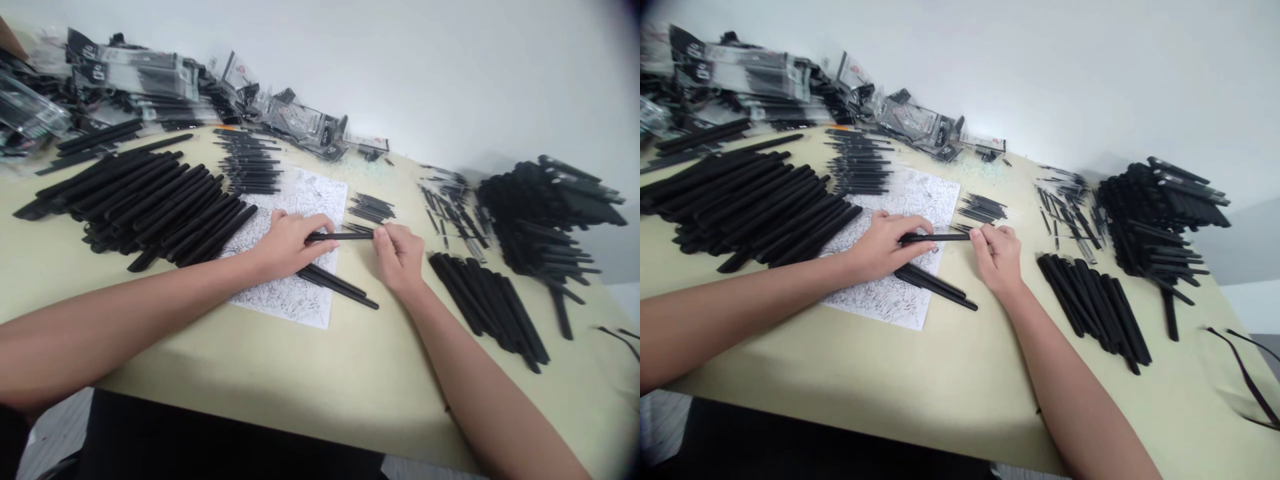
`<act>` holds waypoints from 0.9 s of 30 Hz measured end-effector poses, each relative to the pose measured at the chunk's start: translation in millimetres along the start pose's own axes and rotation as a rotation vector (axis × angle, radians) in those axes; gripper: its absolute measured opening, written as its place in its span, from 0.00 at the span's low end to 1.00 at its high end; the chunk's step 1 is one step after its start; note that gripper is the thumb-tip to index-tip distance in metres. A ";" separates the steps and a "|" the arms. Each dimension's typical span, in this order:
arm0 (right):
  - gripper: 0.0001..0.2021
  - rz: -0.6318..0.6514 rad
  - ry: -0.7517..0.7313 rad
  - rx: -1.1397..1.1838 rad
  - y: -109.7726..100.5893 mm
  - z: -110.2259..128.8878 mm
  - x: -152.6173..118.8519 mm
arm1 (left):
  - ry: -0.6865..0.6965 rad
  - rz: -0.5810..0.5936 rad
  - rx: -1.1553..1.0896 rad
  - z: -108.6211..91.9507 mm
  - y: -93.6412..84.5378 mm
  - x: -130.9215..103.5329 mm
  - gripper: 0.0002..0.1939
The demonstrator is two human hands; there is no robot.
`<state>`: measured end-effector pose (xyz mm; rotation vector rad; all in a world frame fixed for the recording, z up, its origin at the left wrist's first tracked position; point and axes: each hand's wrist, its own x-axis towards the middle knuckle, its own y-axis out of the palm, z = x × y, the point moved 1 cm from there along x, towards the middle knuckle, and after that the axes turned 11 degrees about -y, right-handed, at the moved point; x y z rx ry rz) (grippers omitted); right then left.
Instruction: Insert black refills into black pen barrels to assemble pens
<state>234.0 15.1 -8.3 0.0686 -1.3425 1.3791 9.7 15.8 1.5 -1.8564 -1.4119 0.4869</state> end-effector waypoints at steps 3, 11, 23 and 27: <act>0.15 -0.025 0.014 0.029 0.1 -0.4 -2.2 | 0.009 -0.001 0.007 -1.1 -0.6 0.0 0.17; 0.14 -0.002 0.000 0.006 0.7 0.4 -1.6 | -0.004 0.008 -0.006 -1.9 -1.6 0.7 0.19; 0.12 0.005 -0.080 -0.014 2.1 1.9 -1.7 | 0.039 0.030 0.053 0.4 0.9 -1.1 0.19; 0.16 0.029 -0.102 -0.072 5.2 -1.4 -1.8 | 0.025 0.024 0.046 -0.2 0.8 -2.6 0.16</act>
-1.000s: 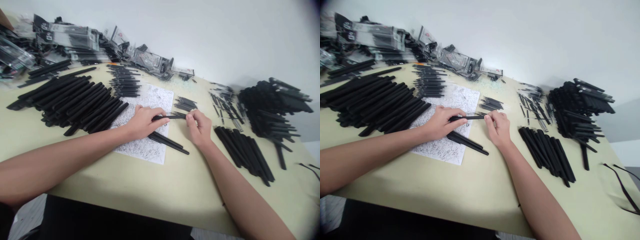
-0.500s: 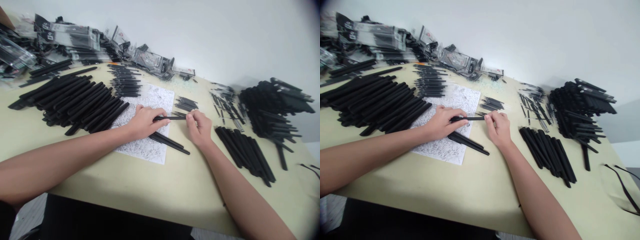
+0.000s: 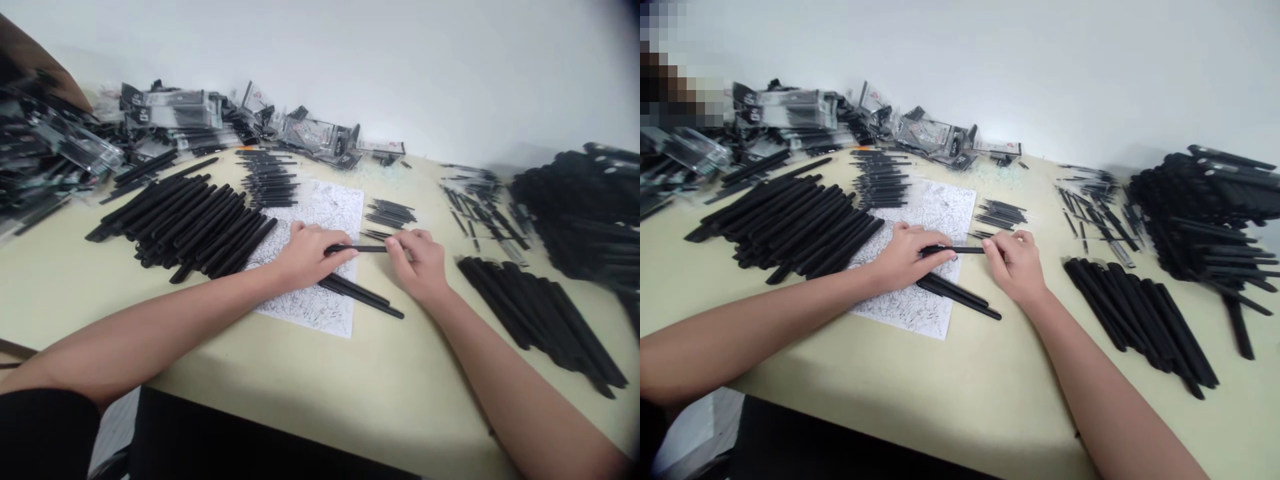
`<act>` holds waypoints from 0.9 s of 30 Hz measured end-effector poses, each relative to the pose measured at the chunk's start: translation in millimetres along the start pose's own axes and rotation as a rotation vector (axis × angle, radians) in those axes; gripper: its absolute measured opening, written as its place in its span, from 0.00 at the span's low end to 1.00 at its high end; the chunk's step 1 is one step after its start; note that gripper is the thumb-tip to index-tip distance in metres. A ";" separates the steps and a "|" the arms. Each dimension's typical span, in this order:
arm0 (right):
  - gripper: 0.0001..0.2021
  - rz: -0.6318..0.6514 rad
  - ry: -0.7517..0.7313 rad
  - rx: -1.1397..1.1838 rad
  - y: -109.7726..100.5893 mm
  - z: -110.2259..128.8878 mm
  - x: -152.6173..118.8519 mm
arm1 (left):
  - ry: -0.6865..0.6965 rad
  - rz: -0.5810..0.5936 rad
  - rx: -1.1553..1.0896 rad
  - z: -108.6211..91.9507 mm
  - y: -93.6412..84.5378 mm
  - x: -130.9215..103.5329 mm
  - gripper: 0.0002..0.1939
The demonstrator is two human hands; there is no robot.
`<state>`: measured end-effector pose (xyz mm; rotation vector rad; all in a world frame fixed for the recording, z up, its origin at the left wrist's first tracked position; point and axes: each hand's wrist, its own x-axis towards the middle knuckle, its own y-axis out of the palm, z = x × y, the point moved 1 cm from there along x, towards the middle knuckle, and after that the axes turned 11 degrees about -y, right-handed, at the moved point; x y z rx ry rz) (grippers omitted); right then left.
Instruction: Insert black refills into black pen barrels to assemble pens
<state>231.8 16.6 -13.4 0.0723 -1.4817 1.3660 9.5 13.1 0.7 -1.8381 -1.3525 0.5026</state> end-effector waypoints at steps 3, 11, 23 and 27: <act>0.17 0.007 0.004 0.005 0.5 -0.9 -0.8 | 0.004 -0.003 0.015 -0.2 -0.4 -0.6 0.16; 0.06 -0.038 0.027 0.073 -2.3 3.8 -2.1 | -0.020 -0.011 -0.017 -2.4 -3.1 0.9 0.21; 0.13 0.022 0.035 -0.006 1.4 -1.3 0.2 | -0.025 -0.018 -0.001 -0.5 -0.9 -0.1 0.18; 0.11 0.018 0.049 0.029 -0.2 0.3 -0.4 | -0.007 -0.018 -0.014 -0.2 -0.7 0.3 0.20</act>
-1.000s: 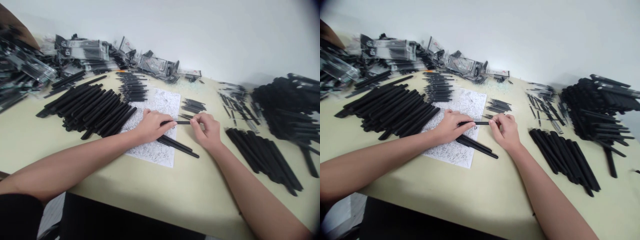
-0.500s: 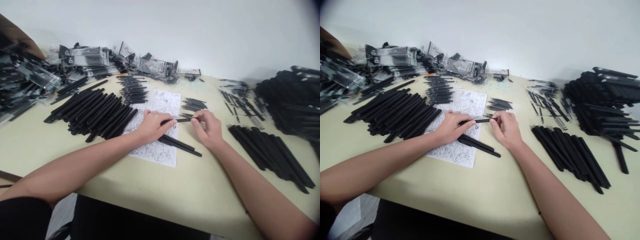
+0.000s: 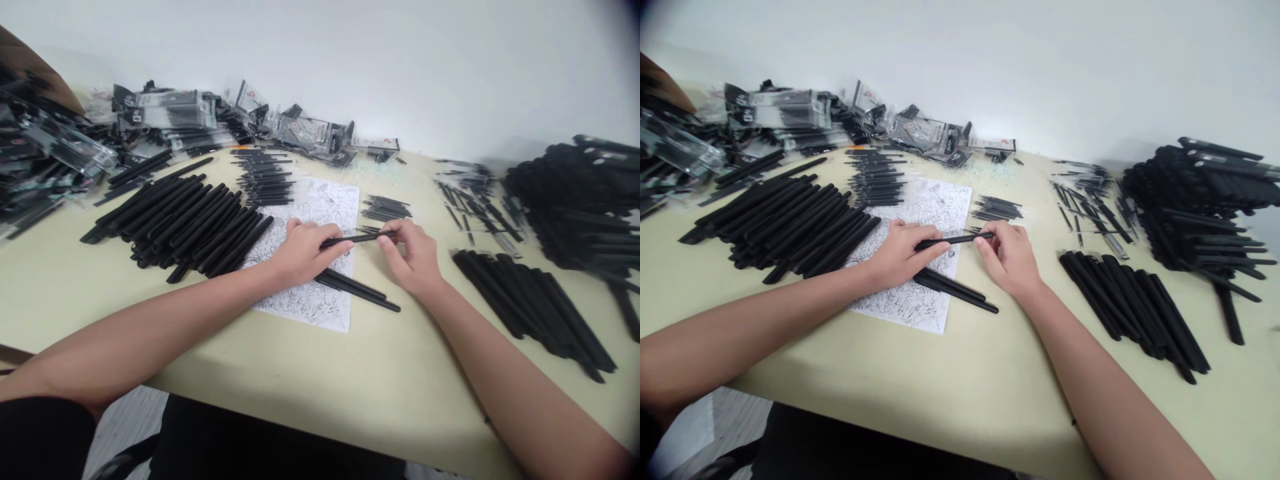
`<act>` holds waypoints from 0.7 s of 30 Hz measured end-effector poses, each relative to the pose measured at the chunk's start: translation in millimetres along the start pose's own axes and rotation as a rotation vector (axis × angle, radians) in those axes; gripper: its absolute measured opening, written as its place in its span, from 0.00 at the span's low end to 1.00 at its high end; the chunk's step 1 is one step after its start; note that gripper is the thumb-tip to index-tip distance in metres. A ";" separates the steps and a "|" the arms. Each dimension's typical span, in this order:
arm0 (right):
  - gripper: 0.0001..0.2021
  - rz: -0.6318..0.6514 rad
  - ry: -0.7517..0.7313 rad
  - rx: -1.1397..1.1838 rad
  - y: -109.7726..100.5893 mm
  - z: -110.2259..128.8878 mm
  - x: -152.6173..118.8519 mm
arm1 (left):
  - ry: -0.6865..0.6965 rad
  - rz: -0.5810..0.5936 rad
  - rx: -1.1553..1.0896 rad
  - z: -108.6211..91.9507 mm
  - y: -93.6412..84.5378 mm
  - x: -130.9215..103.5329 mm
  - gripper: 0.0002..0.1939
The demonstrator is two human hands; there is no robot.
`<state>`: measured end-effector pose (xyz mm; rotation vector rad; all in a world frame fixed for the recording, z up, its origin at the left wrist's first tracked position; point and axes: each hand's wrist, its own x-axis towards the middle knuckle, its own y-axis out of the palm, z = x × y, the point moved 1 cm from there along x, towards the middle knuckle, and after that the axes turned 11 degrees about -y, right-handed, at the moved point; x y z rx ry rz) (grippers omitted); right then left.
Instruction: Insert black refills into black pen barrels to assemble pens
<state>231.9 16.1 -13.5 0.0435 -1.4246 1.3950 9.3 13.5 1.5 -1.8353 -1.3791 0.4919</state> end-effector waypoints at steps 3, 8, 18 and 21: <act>0.13 0.022 0.007 -0.020 -0.6 0.6 0.1 | -0.003 -0.003 0.007 0.0 0.2 0.8 0.21; 0.14 0.051 0.002 -0.041 -1.0 0.7 1.4 | 0.003 -0.030 0.039 0.2 1.0 0.9 0.20; 0.14 0.060 -0.011 -0.050 -0.6 0.5 0.8 | -0.004 -0.074 0.093 0.7 3.7 -0.9 0.14; 0.14 0.066 0.006 -0.061 -0.5 0.3 0.5 | 0.019 -0.093 0.078 0.8 3.9 -2.1 0.12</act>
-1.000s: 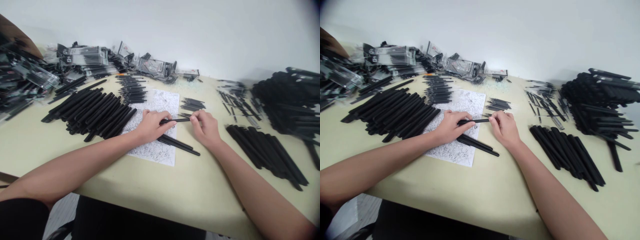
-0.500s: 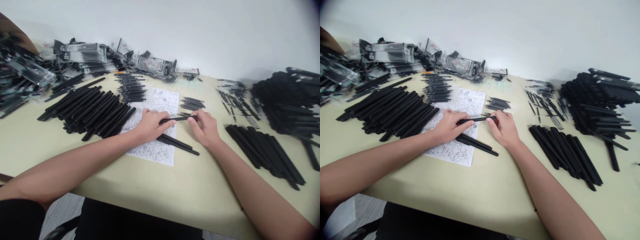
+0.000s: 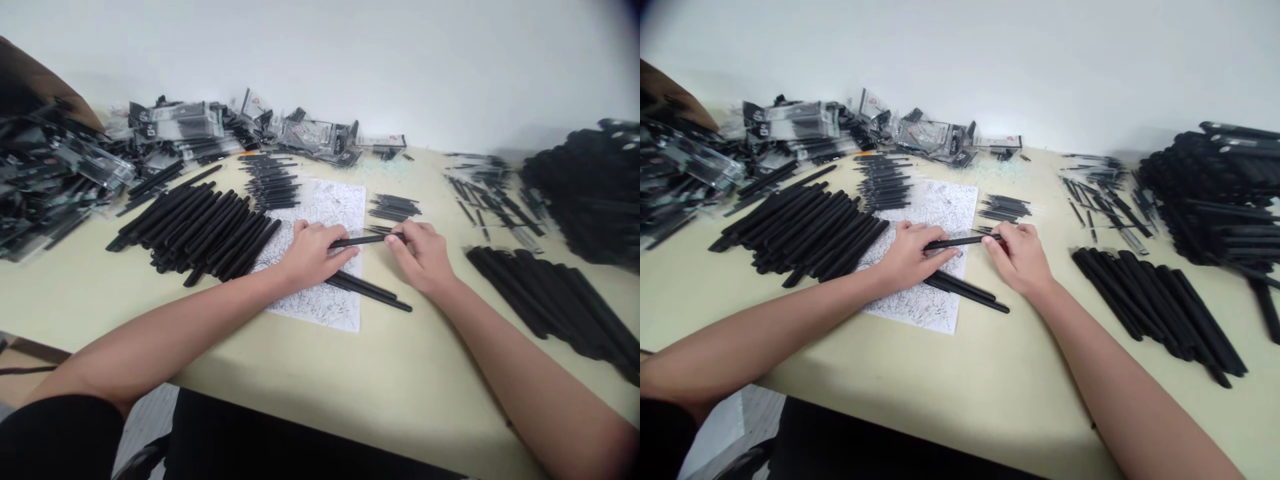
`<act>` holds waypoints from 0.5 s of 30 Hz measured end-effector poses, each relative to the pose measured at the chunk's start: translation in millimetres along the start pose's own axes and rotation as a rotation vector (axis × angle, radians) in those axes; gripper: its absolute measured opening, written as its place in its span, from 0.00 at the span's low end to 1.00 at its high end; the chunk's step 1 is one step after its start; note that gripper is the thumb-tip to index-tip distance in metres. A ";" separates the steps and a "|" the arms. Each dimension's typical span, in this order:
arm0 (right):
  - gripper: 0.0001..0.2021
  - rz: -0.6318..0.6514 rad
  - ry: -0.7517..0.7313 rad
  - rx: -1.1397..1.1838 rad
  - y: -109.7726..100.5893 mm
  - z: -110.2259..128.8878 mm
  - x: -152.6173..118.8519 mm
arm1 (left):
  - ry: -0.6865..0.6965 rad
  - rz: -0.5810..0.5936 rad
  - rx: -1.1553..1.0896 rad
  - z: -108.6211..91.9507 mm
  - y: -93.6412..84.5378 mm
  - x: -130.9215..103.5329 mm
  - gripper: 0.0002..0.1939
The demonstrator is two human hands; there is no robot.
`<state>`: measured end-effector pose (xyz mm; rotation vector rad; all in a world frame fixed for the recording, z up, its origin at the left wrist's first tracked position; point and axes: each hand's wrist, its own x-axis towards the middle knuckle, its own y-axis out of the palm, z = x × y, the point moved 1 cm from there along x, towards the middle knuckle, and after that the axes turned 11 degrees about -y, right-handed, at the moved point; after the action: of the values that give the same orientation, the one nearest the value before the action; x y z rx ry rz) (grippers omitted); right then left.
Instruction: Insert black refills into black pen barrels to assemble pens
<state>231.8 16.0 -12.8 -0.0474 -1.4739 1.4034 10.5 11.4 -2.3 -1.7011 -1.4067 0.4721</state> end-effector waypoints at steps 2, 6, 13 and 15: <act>0.13 0.001 0.008 -0.008 0.2 -0.1 -0.1 | 0.014 -0.019 -0.009 -0.3 -0.2 -1.4 0.10; 0.13 -0.012 0.015 -0.026 0.6 0.4 -0.5 | 0.100 -0.056 -0.045 -1.8 -1.6 -4.9 0.09; 0.11 -0.034 0.064 0.002 2.5 -0.2 -1.8 | 0.481 -0.106 -0.078 -1.6 -4.2 -8.3 0.11; 0.12 -0.035 0.066 0.024 2.9 0.0 -1.7 | 0.563 -0.091 -0.072 -0.9 -3.4 -8.8 0.13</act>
<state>230.9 15.9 -16.0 -0.0518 -1.3977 1.3783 6.6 2.9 -1.1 -1.6454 -1.0852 -0.1116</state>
